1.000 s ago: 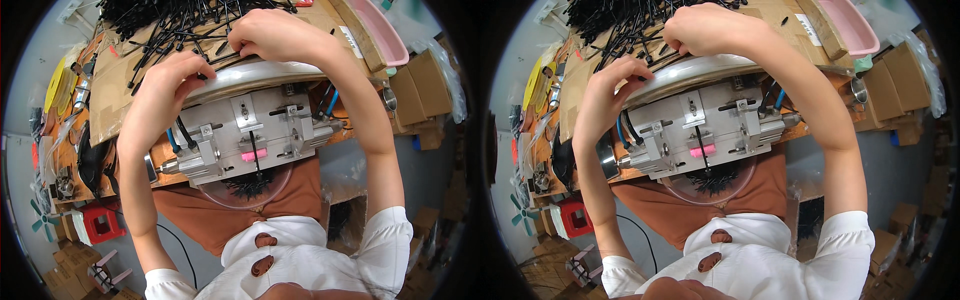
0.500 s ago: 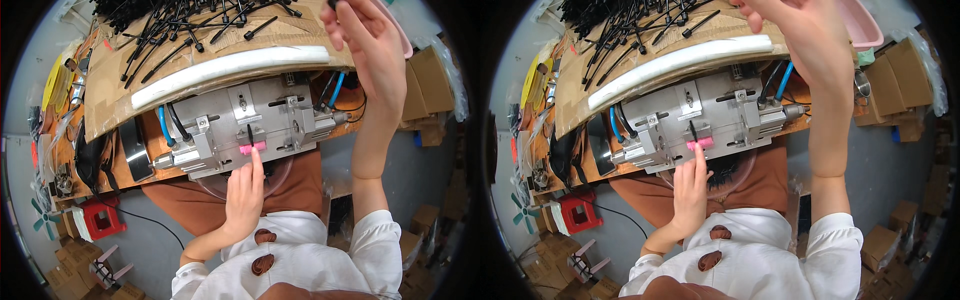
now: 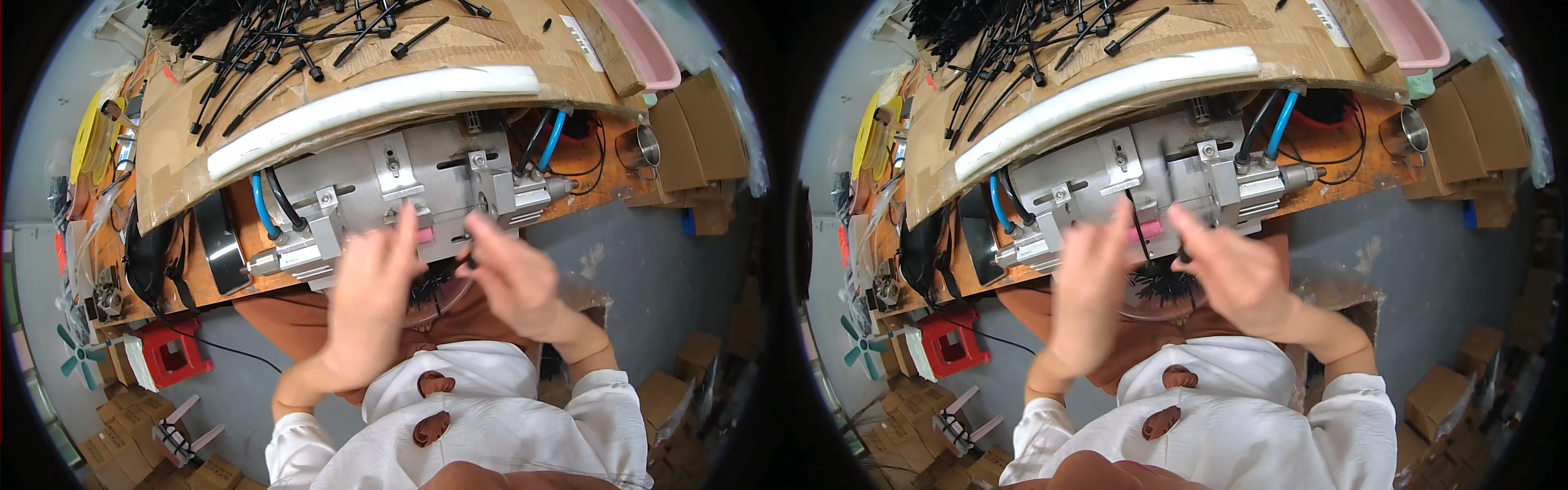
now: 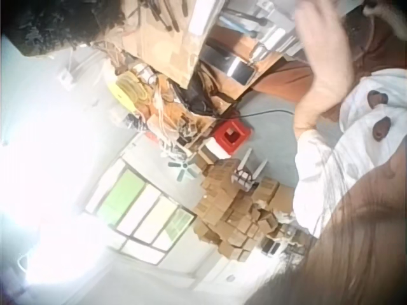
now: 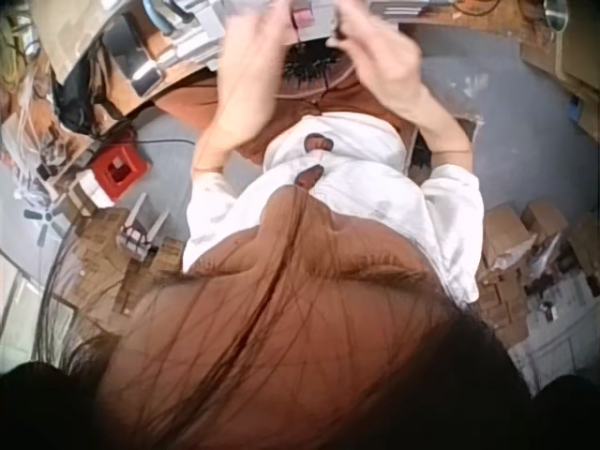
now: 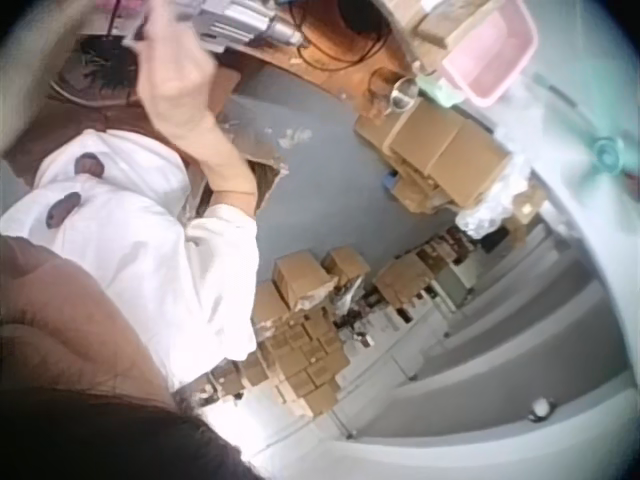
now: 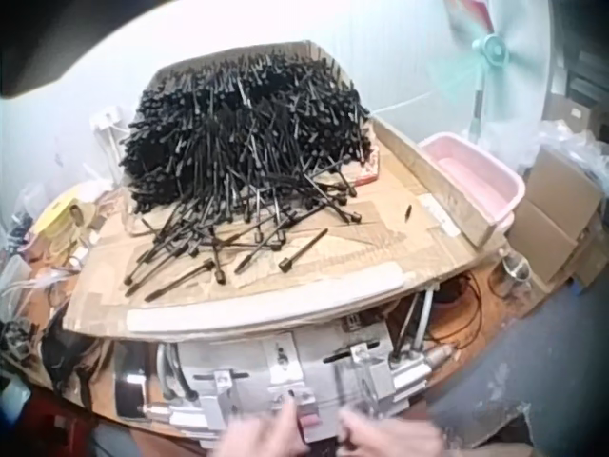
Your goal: The person picks up mascara brushes one at a time from a pile and inserts them into a pneumatic machine for processing. After each cycle, the person removes the brush and drops it into a bowl below the workspace.
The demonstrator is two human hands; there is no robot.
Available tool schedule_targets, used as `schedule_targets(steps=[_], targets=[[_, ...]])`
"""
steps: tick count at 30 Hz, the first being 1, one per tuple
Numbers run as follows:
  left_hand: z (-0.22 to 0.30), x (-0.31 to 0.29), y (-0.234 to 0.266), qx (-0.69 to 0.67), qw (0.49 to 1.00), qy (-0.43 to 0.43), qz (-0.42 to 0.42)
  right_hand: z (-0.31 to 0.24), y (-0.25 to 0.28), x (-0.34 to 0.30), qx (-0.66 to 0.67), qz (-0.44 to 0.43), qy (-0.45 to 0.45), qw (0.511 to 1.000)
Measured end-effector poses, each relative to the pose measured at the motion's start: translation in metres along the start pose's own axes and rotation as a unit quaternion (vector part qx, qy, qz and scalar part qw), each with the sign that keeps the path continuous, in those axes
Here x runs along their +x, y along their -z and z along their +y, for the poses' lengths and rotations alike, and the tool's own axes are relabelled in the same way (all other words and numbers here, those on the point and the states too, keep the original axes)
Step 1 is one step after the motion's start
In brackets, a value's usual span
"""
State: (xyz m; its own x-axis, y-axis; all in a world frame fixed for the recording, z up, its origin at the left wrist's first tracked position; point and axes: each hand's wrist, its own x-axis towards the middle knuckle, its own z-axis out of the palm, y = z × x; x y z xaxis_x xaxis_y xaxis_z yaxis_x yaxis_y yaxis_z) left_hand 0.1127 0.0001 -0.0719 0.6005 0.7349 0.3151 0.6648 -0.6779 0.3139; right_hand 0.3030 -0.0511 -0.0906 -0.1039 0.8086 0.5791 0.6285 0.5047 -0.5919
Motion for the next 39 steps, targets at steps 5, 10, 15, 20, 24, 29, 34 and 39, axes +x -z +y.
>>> schedule_targets(steps=[5,10,15,20,24,29,34,39], targets=[[-0.091,0.109,0.044,0.097,0.975,0.011,0.200,-0.006,-0.039,-0.028,-0.039,-0.093,-0.024,0.995],[-0.129,0.140,0.062,0.020,0.999,-0.015,0.024,-0.001,-0.049,-0.022,-0.059,-0.102,-0.017,0.993],[-0.113,0.119,0.078,-0.104,0.994,-0.001,-0.038,-0.008,-0.025,-0.001,-0.078,-0.160,-0.024,0.984],[-0.085,0.091,0.064,-0.049,0.993,0.044,0.096,0.030,0.005,0.125,-0.263,0.058,0.193,0.943],[-0.029,0.037,0.035,-0.028,0.964,0.053,0.259,0.082,0.019,0.219,-0.372,0.026,0.185,0.909],[0.019,-0.042,-0.017,-0.056,0.992,0.058,0.102,0.079,0.028,0.233,-0.267,-0.017,0.149,0.952],[0.028,-0.033,-0.043,-0.015,0.998,0.054,0.007,0.047,0.066,0.213,0.012,0.051,-0.068,0.996],[0.022,-0.032,-0.045,0.027,0.998,0.056,-0.011,0.051,0.075,0.167,0.343,0.096,-0.104,0.929]])
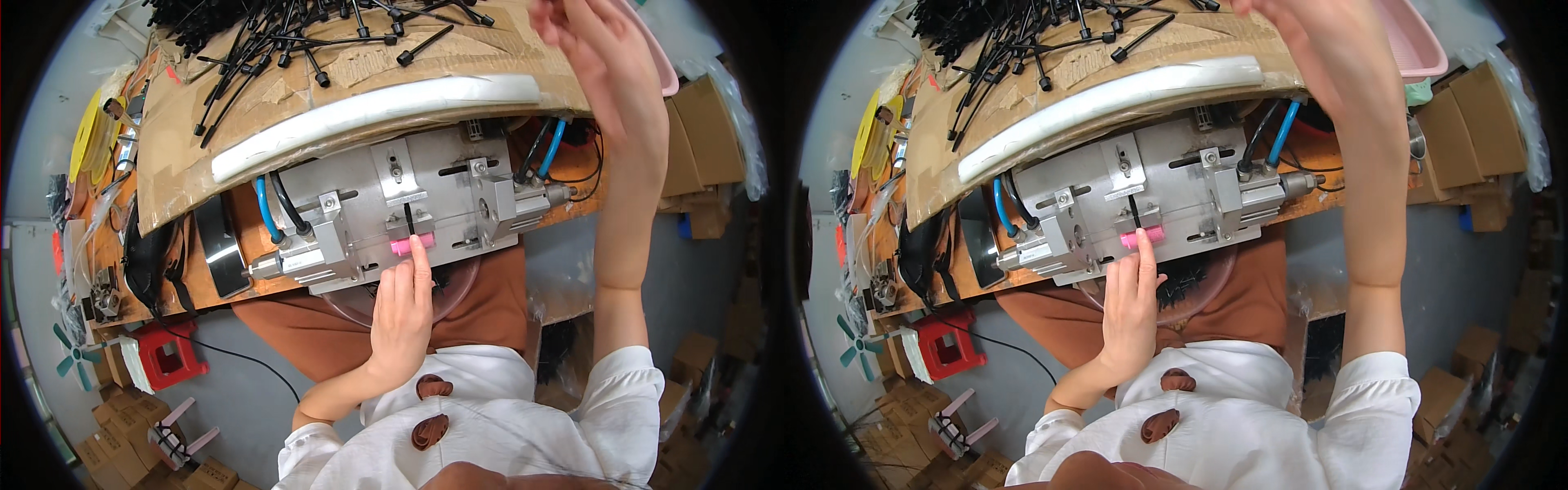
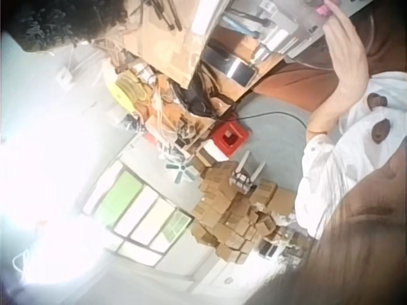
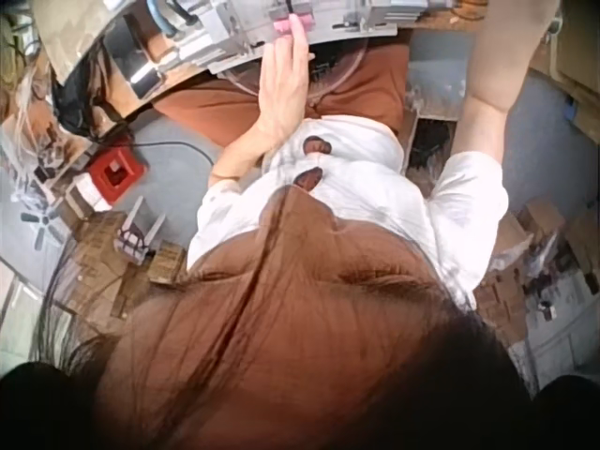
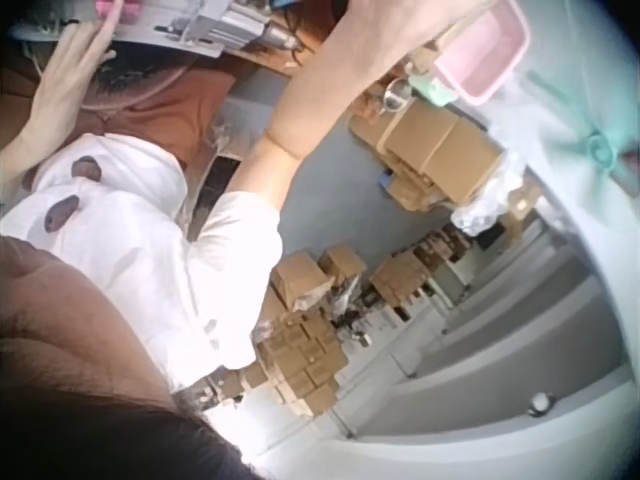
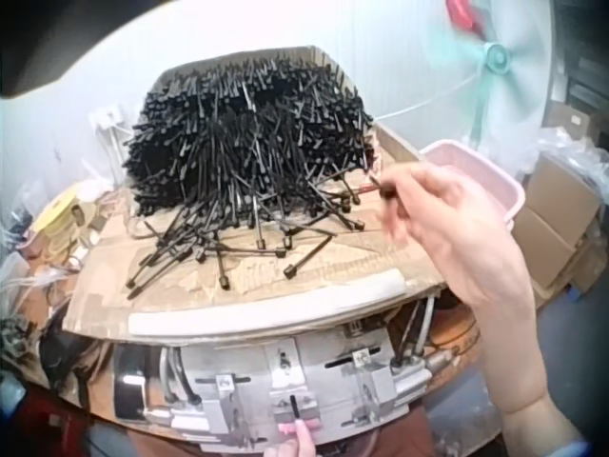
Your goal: The person picks up mascara brushes one at a time from a pile and inserts them into a pneumatic machine for processing. After each cycle, the person removes the brush and drops it into a bowl below the workspace.
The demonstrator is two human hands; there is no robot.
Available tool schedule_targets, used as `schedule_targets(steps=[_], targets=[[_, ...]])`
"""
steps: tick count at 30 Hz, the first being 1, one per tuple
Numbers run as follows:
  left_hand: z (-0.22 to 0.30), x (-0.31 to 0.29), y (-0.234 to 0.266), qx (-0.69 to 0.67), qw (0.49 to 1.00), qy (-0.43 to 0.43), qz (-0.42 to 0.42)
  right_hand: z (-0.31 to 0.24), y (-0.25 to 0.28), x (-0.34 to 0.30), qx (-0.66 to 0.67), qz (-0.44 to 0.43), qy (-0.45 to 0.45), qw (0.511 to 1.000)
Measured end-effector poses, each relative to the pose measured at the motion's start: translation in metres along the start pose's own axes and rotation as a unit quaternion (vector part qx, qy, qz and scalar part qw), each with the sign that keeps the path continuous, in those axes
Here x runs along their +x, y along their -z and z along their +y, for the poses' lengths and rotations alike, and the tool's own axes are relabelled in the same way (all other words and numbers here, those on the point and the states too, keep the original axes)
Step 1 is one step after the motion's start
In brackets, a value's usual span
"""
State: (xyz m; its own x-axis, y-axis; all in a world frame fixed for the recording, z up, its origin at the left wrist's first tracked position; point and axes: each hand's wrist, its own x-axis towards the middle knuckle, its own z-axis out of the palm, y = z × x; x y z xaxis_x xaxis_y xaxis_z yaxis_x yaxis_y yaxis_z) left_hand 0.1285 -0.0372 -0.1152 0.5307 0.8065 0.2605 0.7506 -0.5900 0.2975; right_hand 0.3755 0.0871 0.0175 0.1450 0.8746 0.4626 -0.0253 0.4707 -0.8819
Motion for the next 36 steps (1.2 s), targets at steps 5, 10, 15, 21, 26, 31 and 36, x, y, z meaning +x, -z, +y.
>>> schedule_targets(steps=[5,10,15,21,26,31,36], targets=[[-0.004,0.012,0.024,-0.078,0.997,-0.006,0.008,0.001,-0.025,-0.099,-0.033,0.008,-0.016,0.999],[-0.053,0.123,0.081,-0.018,0.984,-0.015,0.176,0.040,-0.055,-0.190,-0.287,-0.099,0.136,0.943],[-0.100,0.187,0.098,-0.020,1.000,-0.007,0.022,0.058,-0.079,-0.212,-0.343,-0.161,0.057,0.924],[-0.114,0.192,0.145,-0.266,0.963,-0.031,-0.034,0.053,-0.081,-0.206,-0.412,-0.175,0.024,0.894],[-0.166,0.176,0.187,-0.590,0.803,-0.035,-0.075,0.025,-0.073,-0.172,-0.474,-0.259,0.057,0.840],[-0.161,0.152,0.158,-0.657,0.754,0.017,-0.010,0.032,-0.081,-0.044,-0.562,-0.097,0.270,0.776],[-0.122,0.118,0.140,-0.467,0.862,0.065,0.185,0.062,-0.096,0.030,-0.567,-0.266,0.273,0.730]])
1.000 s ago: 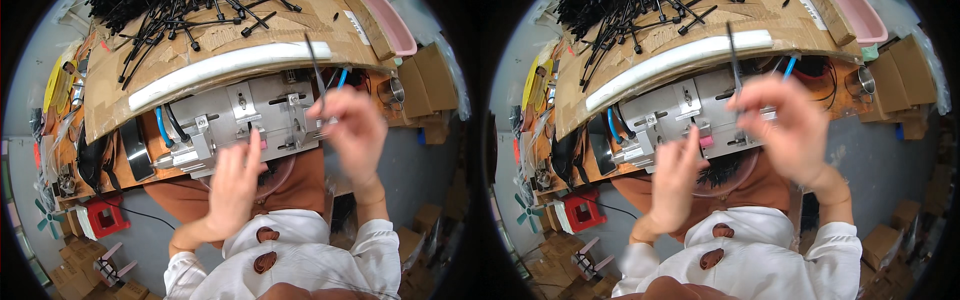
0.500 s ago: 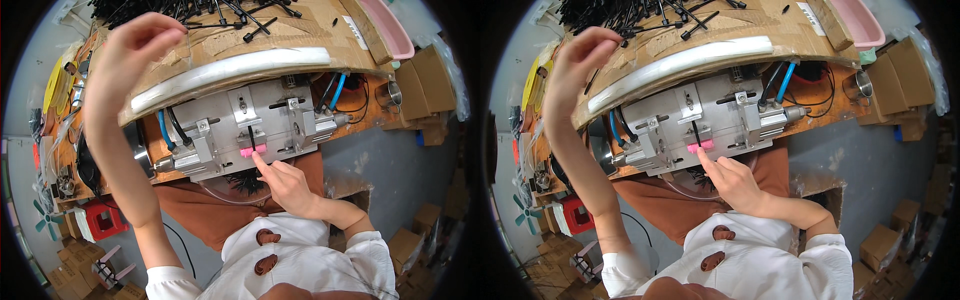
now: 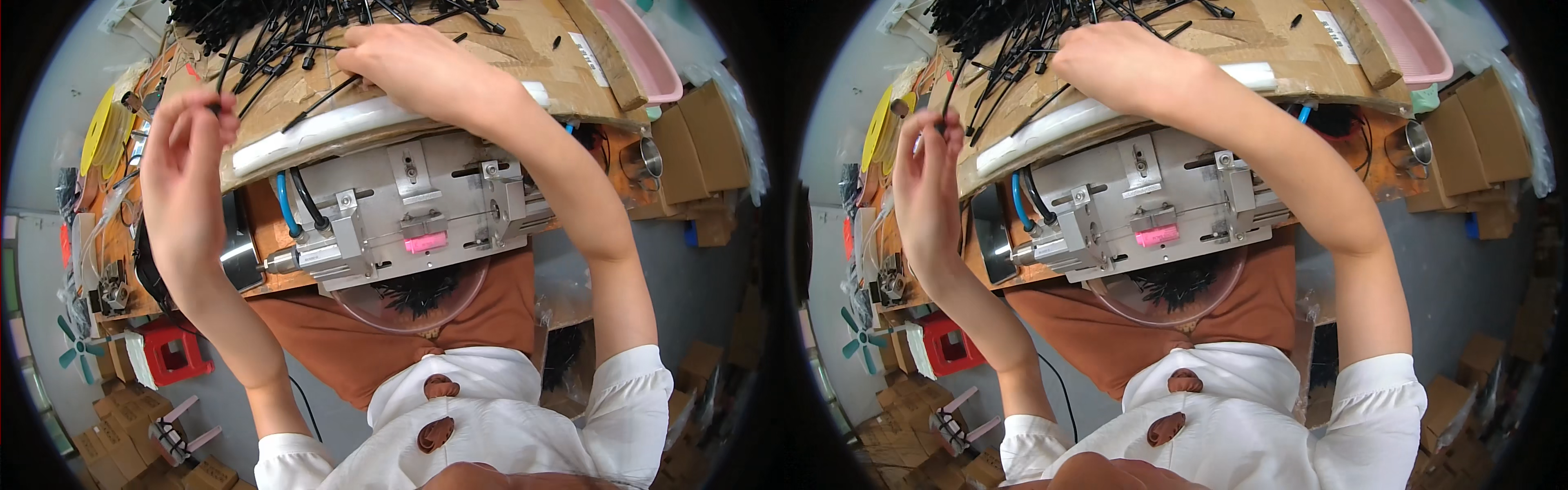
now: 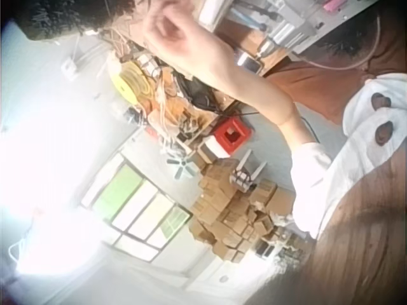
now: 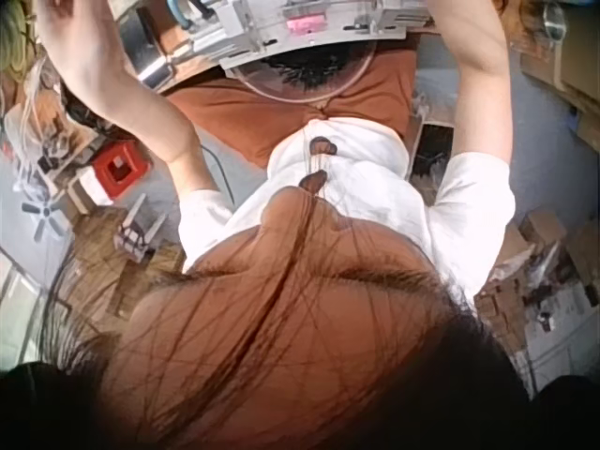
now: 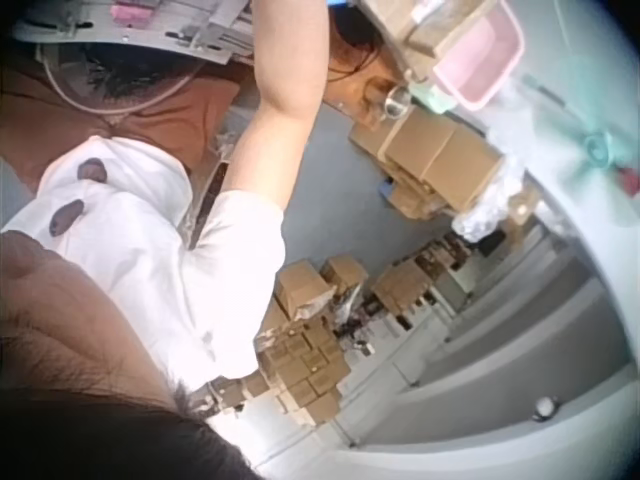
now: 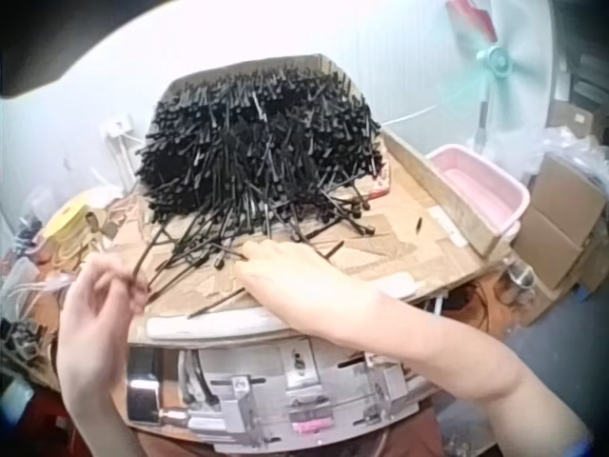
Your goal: The person picks up mascara brushes one at a time from a pile and inserts them into a pneumatic machine for processing. After each cycle, the person removes the brush and drops it into a bowl below the workspace.
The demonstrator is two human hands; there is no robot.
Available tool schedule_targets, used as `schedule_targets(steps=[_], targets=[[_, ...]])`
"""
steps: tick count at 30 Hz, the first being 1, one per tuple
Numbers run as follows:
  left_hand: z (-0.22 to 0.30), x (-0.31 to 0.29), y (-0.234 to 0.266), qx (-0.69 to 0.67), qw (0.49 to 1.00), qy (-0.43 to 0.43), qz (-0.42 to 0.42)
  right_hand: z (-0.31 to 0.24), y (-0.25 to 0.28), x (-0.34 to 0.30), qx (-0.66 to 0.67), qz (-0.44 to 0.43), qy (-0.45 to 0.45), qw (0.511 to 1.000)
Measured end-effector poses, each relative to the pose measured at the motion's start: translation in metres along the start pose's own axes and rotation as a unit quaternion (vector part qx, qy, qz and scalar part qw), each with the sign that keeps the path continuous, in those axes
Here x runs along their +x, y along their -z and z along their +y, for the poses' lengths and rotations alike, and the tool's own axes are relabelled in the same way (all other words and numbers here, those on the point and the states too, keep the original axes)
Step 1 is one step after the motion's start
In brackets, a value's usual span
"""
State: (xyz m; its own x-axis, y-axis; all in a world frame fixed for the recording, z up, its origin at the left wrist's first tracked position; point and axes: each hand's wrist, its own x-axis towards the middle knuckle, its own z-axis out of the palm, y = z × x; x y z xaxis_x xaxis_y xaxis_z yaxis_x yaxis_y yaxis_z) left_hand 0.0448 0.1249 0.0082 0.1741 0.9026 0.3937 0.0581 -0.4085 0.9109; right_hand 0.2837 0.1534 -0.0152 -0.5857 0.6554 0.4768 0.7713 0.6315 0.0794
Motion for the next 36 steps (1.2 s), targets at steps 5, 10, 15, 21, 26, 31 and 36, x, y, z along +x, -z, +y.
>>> schedule_targets(steps=[5,10,15,21,26,31,36], targets=[[-0.001,-0.122,-0.057,0.242,0.962,-0.111,-0.064,0.003,0.033,-0.015,0.134,0.028,-0.094,0.986],[-0.031,-0.184,-0.109,0.382,0.908,-0.051,-0.163,-0.013,0.064,-0.045,0.413,0.090,-0.239,0.874],[-0.038,-0.186,-0.124,0.428,0.886,-0.028,-0.175,-0.035,0.079,-0.089,0.435,0.226,-0.291,0.822],[-0.041,-0.183,-0.123,0.482,0.853,-0.061,-0.193,-0.067,0.061,-0.135,0.326,0.242,-0.247,0.880],[-0.014,-0.149,-0.087,0.334,0.923,-0.042,-0.189,-0.127,0.024,-0.171,0.242,0.132,-0.222,0.935],[-0.039,-0.012,0.004,0.568,0.800,-0.174,0.084,-0.156,-0.012,-0.183,0.271,0.076,-0.231,0.931],[-0.047,0.040,0.037,0.435,0.898,0.011,-0.072,-0.157,-0.021,-0.175,0.270,0.066,-0.233,0.932]])
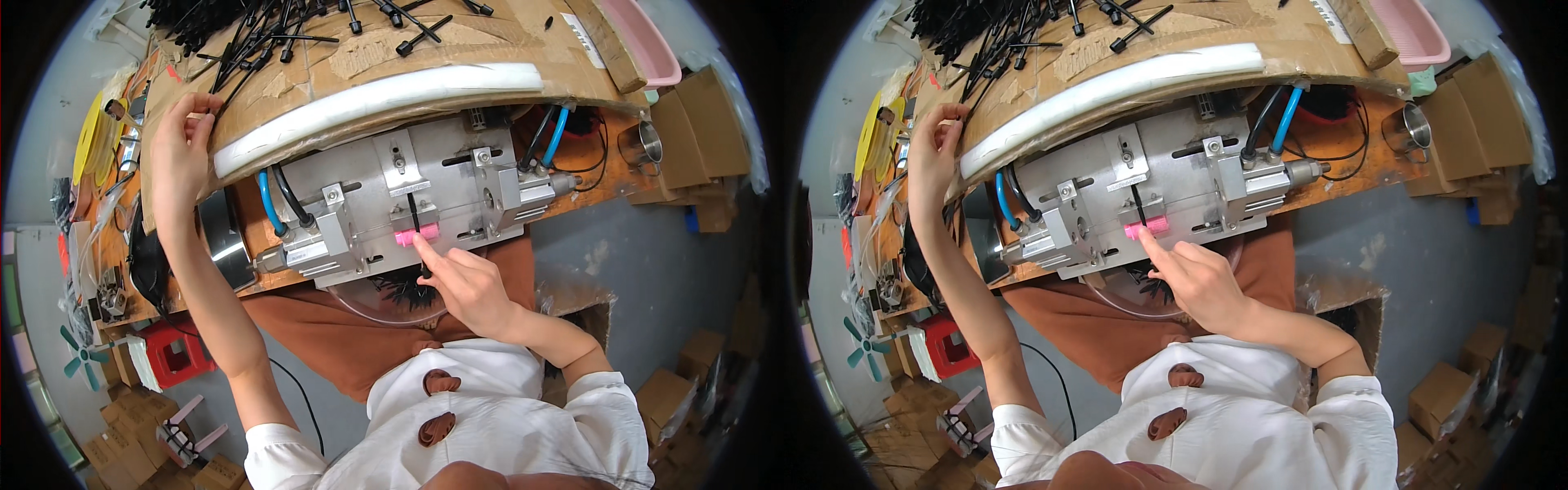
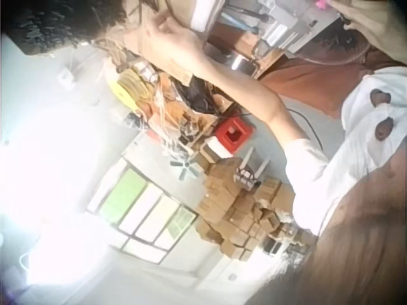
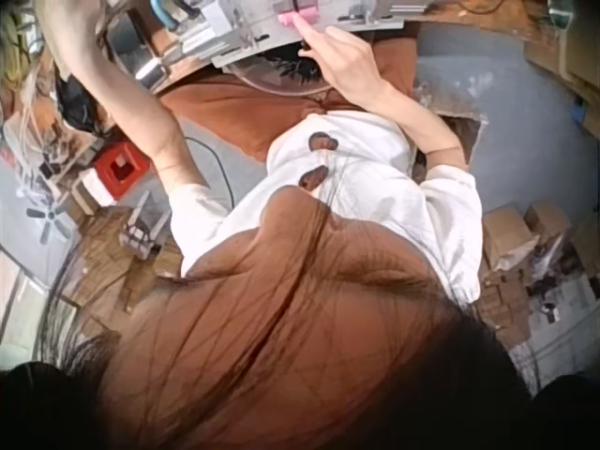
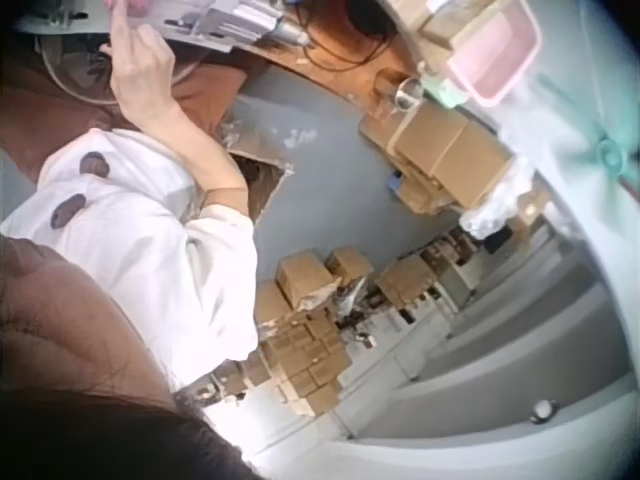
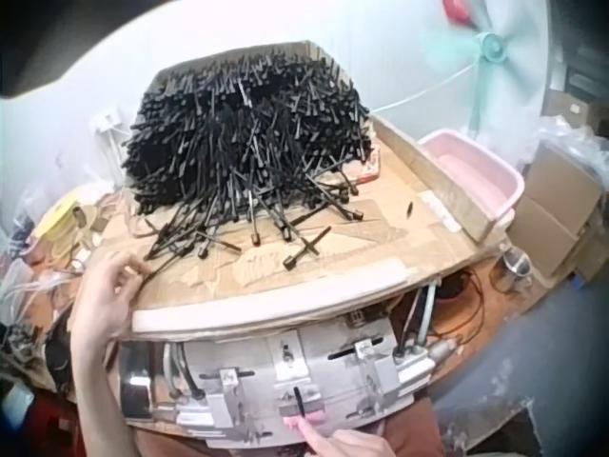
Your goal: The person picks up mascara brushes one at a time from a pile and inserts them into a pneumatic machine for processing. After each cycle, the person removes the brush and drops it into a bowl below the workspace.
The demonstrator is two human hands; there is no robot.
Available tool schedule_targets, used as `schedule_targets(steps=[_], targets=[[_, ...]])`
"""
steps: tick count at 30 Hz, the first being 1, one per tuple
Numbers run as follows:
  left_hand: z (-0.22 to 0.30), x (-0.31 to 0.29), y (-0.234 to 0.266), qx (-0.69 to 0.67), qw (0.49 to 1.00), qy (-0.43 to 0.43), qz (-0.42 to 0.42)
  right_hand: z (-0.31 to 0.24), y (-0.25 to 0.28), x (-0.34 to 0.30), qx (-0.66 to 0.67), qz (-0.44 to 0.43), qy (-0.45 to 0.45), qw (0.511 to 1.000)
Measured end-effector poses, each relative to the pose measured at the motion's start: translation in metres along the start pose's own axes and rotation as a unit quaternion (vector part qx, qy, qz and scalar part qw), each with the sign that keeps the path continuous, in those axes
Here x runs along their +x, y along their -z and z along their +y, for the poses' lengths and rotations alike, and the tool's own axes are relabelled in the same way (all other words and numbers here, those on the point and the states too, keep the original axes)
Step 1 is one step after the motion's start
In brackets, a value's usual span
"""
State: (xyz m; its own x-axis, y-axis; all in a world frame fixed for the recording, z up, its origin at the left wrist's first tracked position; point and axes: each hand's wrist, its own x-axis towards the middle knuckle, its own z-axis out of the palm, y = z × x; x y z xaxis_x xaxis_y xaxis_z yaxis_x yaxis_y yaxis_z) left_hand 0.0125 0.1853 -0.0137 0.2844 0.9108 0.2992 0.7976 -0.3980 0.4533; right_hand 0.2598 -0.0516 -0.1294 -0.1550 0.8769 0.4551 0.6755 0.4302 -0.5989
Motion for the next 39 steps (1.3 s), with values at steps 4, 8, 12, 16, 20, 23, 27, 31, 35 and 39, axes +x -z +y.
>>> schedule_targets(steps=[4,8,12,16,20,23,27,31,35,39], targets=[[0.010,0.001,-0.003,0.019,1.000,-0.012,0.004,-0.009,0.023,0.009,-0.046,-0.067,-0.012,0.997],[0.021,0.006,-0.005,0.035,0.995,-0.091,0.037,-0.004,0.065,0.062,-0.158,-0.067,0.137,0.976],[0.056,0.024,0.017,0.048,0.973,-0.224,-0.007,0.020,0.084,0.190,-0.352,0.035,0.232,0.906],[0.074,0.029,0.053,-0.132,0.980,-0.140,-0.059,0.038,0.078,0.284,-0.351,-0.133,0.256,0.891],[0.098,-0.020,0.028,-0.127,0.980,-0.150,0.038,0.043,0.115,0.282,0.008,-0.119,0.088,0.989],[0.125,-0.105,-0.015,-0.024,0.988,-0.128,0.084,0.053,0.139,0.264,0.305,-0.051,-0.012,0.951],[0.131,-0.189,-0.069,-0.021,0.988,-0.151,-0.003,0.068,0.154,0.240,0.508,-0.087,0.082,0.853],[0.141,-0.202,-0.116,-0.014,0.994,-0.108,-0.020,0.070,0.160,0.202,0.610,-0.083,0.126,0.778],[0.144,-0.199,-0.127,0.026,0.995,-0.087,-0.039,0.042,0.166,0.158,0.525,0.036,0.103,0.844],[0.144,-0.202,-0.129,0.026,0.996,-0.080,-0.044,0.018,0.152,0.119,0.301,0.156,0.067,0.938]])
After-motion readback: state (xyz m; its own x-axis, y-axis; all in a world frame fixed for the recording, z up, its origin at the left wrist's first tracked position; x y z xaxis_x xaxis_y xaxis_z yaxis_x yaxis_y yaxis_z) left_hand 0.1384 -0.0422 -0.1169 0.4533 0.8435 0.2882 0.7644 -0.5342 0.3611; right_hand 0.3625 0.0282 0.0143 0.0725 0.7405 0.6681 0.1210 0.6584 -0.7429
